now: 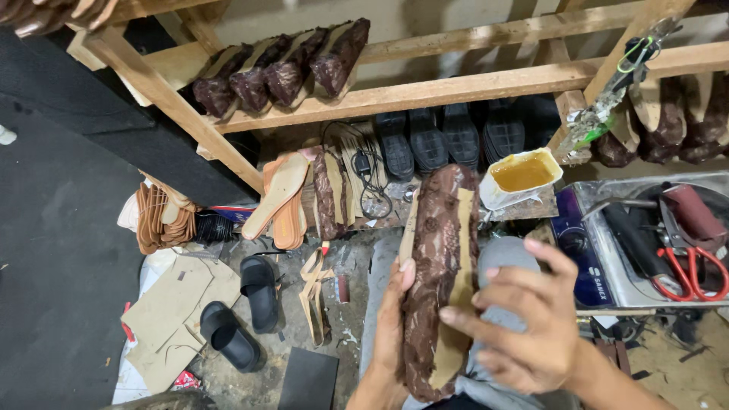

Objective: The person sits on the floor, takes a shoe upper with a cardboard sole template from a rack, and spreads adhesive by hand over the sole area, dipping fingers into a container of glue as needed. They press and smooth the glue across the surface, then place the finished shoe part back onto the rack shelf.

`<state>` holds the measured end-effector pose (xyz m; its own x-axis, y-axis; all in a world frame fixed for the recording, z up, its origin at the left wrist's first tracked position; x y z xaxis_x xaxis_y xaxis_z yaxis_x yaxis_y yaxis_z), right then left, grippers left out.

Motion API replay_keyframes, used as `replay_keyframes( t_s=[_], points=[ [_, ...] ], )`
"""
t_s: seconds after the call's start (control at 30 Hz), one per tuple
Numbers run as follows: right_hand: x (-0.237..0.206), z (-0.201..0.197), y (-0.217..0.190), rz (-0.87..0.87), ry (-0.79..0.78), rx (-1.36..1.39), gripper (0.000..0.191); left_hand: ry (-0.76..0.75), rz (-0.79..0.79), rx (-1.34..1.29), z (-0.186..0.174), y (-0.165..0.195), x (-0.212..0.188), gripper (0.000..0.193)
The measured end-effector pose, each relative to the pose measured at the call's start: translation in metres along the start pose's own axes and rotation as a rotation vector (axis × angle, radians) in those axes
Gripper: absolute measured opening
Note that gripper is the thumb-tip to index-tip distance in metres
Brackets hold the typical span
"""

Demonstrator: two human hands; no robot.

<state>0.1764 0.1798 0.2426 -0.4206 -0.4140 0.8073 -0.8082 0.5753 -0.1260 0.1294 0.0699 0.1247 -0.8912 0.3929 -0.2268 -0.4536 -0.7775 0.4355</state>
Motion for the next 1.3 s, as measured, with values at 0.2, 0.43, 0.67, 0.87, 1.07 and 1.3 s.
replay_keyframes(
  t_s=[0.2, 0.43, 0.67, 0.87, 1.07, 1.3],
  points=[
    [-0.058, 0.010, 0.185, 0.643, 0.082, 0.009, 0.040, -0.074, 0.067, -0.014, -0.002, 0.003, -0.008, 0.076],
    [-0.159, 0.090, 0.313, 0.681, -0.491, -0.501, 0.057, -0.137, 0.147, -0.022, -0.012, 0.000, -0.006, 0.077],
    [-0.162, 0.103, 0.328, 0.698, -0.648, -0.600, 0.041, -0.071, 0.136, -0.017, -0.020, 0.000, 0.000, 0.075],
    [-0.107, 0.057, 0.267, 0.713, -0.340, -0.308, 0.025, -0.058, 0.116, -0.043, -0.013, -0.001, 0.005, 0.072],
    [-0.033, 0.002, 0.101, 0.475, 0.061, 0.234, 0.043, -0.144, 0.132, -0.001, 0.008, 0.000, 0.006, 0.074],
    [-0.011, 0.009, 0.044, 0.453, -0.021, 0.168, 0.070, -0.229, 0.233, 0.165, 0.038, 0.009, -0.008, 0.078]
  ],
)
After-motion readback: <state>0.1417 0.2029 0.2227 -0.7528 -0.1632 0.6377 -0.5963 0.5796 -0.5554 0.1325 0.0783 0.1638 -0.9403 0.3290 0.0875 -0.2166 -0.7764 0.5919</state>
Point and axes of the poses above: each hand's wrist, its own x-axis towards the middle knuckle, its own z-axis out of the palm, y = z × x, the point moved 9 cm from there along x, towards the middle knuckle, and after that the axes turned 1 degree about x, right-handed, at the moved point
